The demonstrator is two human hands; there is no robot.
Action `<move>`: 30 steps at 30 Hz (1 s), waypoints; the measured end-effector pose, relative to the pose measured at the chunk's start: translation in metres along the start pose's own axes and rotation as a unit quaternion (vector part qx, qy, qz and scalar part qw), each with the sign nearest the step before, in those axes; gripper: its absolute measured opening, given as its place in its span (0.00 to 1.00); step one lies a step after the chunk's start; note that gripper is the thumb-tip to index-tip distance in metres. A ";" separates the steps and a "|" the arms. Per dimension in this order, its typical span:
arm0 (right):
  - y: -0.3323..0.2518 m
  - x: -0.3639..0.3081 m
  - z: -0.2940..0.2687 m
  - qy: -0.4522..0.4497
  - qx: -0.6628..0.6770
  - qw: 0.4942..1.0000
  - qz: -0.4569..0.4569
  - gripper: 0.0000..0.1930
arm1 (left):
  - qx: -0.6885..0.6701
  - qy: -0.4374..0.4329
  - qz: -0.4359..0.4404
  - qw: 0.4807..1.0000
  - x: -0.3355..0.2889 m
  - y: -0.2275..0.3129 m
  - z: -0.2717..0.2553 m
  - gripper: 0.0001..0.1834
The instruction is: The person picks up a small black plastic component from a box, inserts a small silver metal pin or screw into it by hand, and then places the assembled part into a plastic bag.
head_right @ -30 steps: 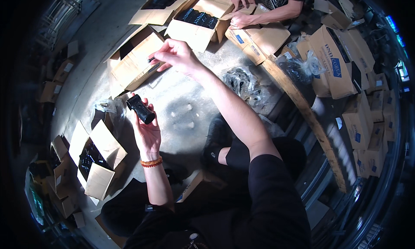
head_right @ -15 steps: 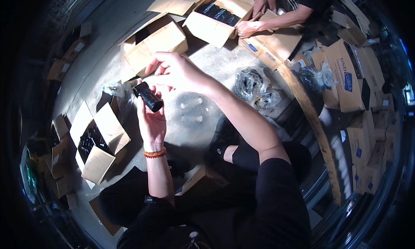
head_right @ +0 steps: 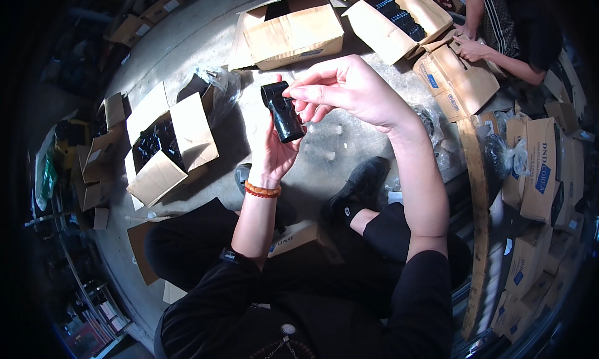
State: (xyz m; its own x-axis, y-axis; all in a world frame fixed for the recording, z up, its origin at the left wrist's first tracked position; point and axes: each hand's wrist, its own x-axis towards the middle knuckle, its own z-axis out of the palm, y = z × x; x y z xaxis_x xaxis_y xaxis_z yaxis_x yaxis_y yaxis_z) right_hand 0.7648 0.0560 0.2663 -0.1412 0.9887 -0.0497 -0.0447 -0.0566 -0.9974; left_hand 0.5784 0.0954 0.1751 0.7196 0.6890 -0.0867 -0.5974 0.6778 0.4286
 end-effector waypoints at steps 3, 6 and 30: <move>-0.002 -0.001 0.004 0.004 0.008 1.000 -0.004 0.11 | 0.018 -0.025 0.014 0.999 -0.001 -0.001 0.001 0.33; -0.002 -0.002 0.005 0.000 0.006 1.000 0.002 0.11 | 0.051 -0.029 0.015 0.998 0.002 -0.001 -0.003 0.34; 0.011 0.008 0.028 0.131 -0.188 0.966 -0.123 0.07 | 0.082 -0.028 0.082 0.993 0.001 0.006 -0.003 0.34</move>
State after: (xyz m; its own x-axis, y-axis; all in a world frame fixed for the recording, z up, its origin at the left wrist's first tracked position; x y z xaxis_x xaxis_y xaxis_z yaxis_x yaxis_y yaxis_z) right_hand 0.7355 0.0595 0.2560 0.0854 0.9697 0.2288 0.3242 0.1901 -0.9267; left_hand 0.5750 0.1006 0.1751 0.6380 0.7688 0.0440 -0.6460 0.5033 0.5740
